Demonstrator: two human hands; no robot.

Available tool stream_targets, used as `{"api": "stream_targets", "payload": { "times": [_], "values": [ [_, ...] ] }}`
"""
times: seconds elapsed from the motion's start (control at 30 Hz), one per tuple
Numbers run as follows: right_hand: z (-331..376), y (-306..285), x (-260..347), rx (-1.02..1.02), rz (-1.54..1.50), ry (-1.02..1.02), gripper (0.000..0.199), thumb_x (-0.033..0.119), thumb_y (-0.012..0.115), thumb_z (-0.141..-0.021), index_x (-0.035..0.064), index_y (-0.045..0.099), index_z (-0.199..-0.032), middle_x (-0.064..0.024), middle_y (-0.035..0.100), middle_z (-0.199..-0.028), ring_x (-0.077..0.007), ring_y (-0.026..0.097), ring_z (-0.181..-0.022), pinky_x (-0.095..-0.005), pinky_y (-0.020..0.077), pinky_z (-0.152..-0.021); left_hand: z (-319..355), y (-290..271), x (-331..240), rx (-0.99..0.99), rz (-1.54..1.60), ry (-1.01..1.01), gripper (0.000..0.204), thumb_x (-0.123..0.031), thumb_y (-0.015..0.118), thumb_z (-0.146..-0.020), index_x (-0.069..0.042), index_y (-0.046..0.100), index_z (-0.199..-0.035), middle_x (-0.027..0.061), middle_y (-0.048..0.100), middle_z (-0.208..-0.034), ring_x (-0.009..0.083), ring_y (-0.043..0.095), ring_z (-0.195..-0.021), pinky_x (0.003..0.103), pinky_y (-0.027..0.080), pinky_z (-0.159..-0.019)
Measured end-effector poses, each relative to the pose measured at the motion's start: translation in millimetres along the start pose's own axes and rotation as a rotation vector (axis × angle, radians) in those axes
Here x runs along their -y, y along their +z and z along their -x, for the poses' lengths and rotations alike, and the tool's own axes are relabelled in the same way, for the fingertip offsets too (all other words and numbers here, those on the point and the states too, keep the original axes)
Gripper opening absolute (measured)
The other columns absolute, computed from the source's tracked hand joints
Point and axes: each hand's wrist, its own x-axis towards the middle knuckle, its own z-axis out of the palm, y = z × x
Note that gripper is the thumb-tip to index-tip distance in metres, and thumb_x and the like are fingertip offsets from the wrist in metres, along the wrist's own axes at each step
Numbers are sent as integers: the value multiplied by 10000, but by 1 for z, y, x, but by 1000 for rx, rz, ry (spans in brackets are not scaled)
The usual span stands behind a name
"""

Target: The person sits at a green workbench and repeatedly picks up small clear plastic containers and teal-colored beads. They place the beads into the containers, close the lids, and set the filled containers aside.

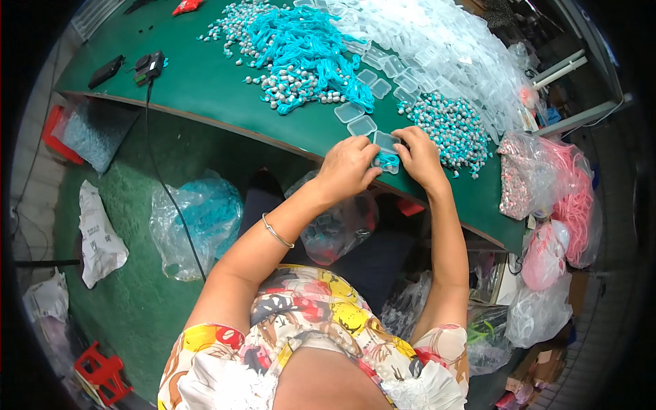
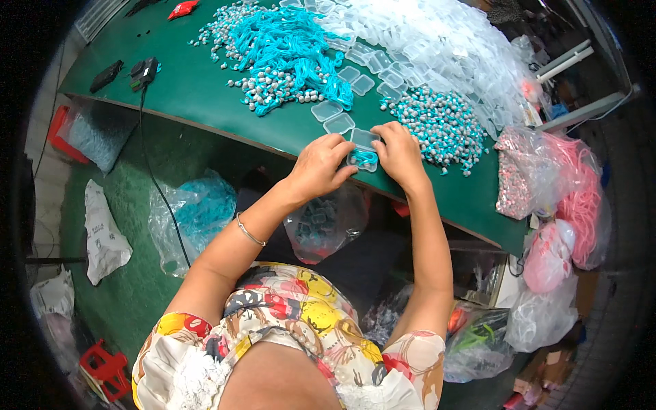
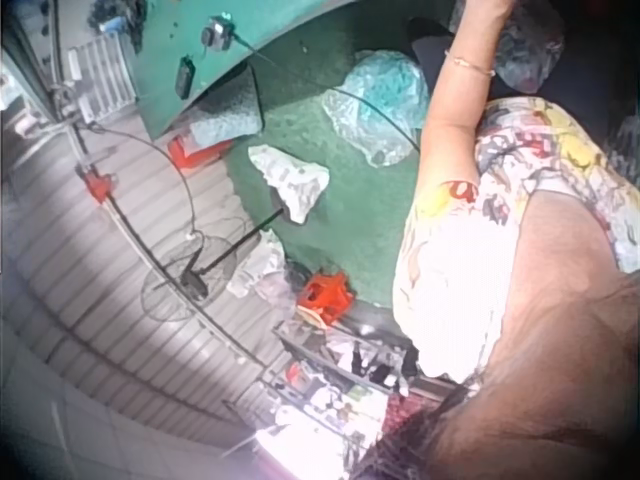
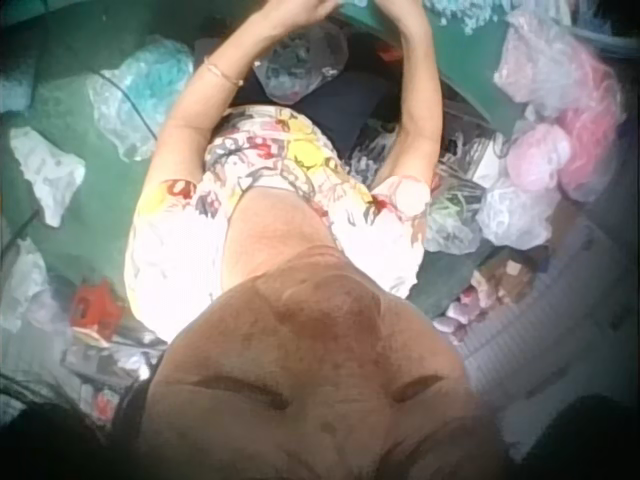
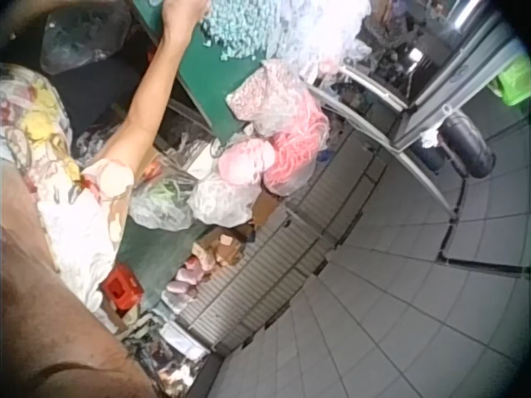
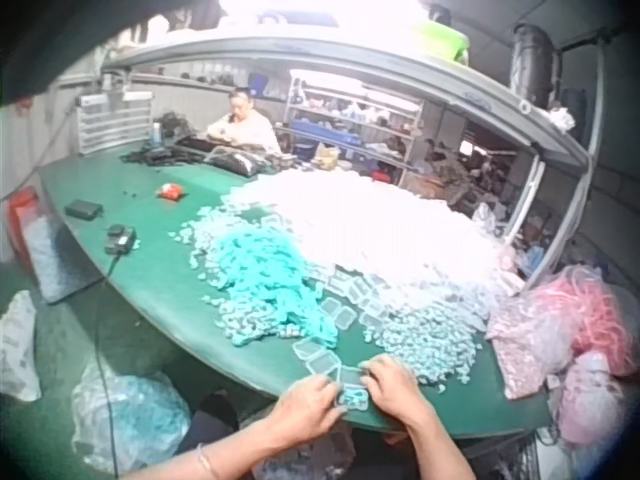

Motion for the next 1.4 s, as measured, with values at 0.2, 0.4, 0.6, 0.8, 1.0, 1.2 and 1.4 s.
{"api": "stream_targets", "payload": {
  "times": [0.2, 0.4, 0.6, 0.8, 1.0, 1.2, 1.4],
  "values": [
    [11, 2, 12, -240, -159, -73, 215, -54, 723, -749, 6, 631, -934, -142, 625, -924, -325, 635, -808, -389, 507, -685, 8, 5, -4, -117, -55, 61, 299, -162, 791, -725, -31, 635, -943, 104, 596, -898, 310, 592, -871, 416, 481, -744],
    [35, 9, 21, -319, -165, -204, 219, -11, 737, -755, 21, 651, -953, -151, 665, -939, -336, 654, -864, -413, 529, -746, 19, 11, -15, -132, -237, 25, 313, -159, 744, -792, -33, 636, -1057, 89, 612, -963, 279, 595, -903, 398, 466, -767],
    [44, 10, 23, -271, -162, -235, 291, 47, 771, -749, 18, 655, -1015, -154, 660, -1003, -341, 656, -923, -414, 537, -783, 29, 6, -13, -170, -216, 52, 333, -123, 737, -792, -40, 633, -1097, 100, 625, -1028, 283, 599, -956, 398, 472, -795],
    [52, 14, 31, -233, -150, -223, 356, 89, 797, -737, 18, 642, -1049, -163, 624, -1079, -346, 644, -936, -412, 543, -790, 17, -17, -15, -95, -82, 39, 455, -83, 758, -757, -41, 595, -1179, 123, 614, -1109, 327, 602, -1017, 430, 506, -824],
    [64, 33, 46, -347, -52, -262, 387, 60, 803, -720, 10, 620, -1057, -171, 604, -1063, -360, 629, -953, -428, 538, -804, 19, -23, -4, 83, -121, 154, 469, -106, 774, -734, -30, 602, -1163, 120, 613, -1053, 320, 611, -927, 414, 518, -784],
    [65, 36, 60, -403, -180, -228, 293, 55, 750, -800, -2, 637, -1064, -152, 624, -961, -324, 635, -853, -390, 537, -725, 30, -29, 7, -33, 24, 264, 296, -134, 746, -795, -21, 637, -1045, 126, 598, -916, 314, 610, -800, 408, 507, -708],
    [45, 27, 82, -192, -474, -87, 167, 91, 703, -864, -2, 663, -997, -127, 630, -874, -293, 619, -773, -334, 498, -654, 39, -51, 3, -72, 199, 61, 172, -174, 711, -851, -30, 656, -927, 128, 567, -819, 324, 593, -719, 414, 487, -634]
  ]
}}
